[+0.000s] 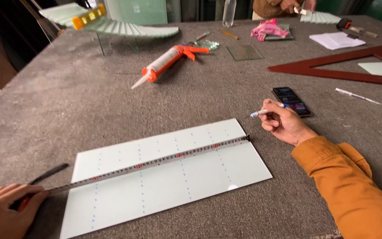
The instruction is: Measuring and marking a white board at regular intervals using a tape measure and a marker on a workshop table.
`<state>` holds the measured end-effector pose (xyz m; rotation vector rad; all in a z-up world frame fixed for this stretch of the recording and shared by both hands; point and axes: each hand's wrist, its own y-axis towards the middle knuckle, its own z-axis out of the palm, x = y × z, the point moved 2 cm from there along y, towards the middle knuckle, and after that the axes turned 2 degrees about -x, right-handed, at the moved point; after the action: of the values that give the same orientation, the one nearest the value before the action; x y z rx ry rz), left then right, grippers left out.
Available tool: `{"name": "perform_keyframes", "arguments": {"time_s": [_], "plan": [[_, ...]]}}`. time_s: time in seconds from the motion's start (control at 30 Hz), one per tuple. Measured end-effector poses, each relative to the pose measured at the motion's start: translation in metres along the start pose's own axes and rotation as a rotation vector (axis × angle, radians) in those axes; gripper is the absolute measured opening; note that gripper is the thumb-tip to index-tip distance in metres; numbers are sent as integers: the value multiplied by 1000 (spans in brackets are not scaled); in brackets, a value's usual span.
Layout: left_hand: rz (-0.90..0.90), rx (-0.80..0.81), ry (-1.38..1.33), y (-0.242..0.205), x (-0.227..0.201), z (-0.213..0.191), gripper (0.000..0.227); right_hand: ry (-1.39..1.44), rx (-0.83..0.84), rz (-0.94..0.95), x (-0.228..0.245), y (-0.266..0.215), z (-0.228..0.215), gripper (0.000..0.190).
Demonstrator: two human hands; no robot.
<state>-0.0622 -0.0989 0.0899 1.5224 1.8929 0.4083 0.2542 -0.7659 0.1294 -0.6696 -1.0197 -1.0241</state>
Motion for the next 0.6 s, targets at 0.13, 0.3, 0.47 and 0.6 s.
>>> {"name": "perform_keyframes", "arguments": {"time_s": [0.13, 0.3, 0.47, 0.6], "plan": [[-43, -29, 270, -2, -12, -4, 5, 17, 38, -13, -3, 2, -11, 20], [-66, -26, 250, 5, -31, -19, 10, 46, -6, -42, -6, 8, -22, 26], [-54, -9, 191, 9, -36, -27, 9, 62, -57, -45, -13, 15, -37, 22], [-74, 25, 165, 9, -37, -27, 11, -1, -163, -43, -18, 11, -48, 19]]}}
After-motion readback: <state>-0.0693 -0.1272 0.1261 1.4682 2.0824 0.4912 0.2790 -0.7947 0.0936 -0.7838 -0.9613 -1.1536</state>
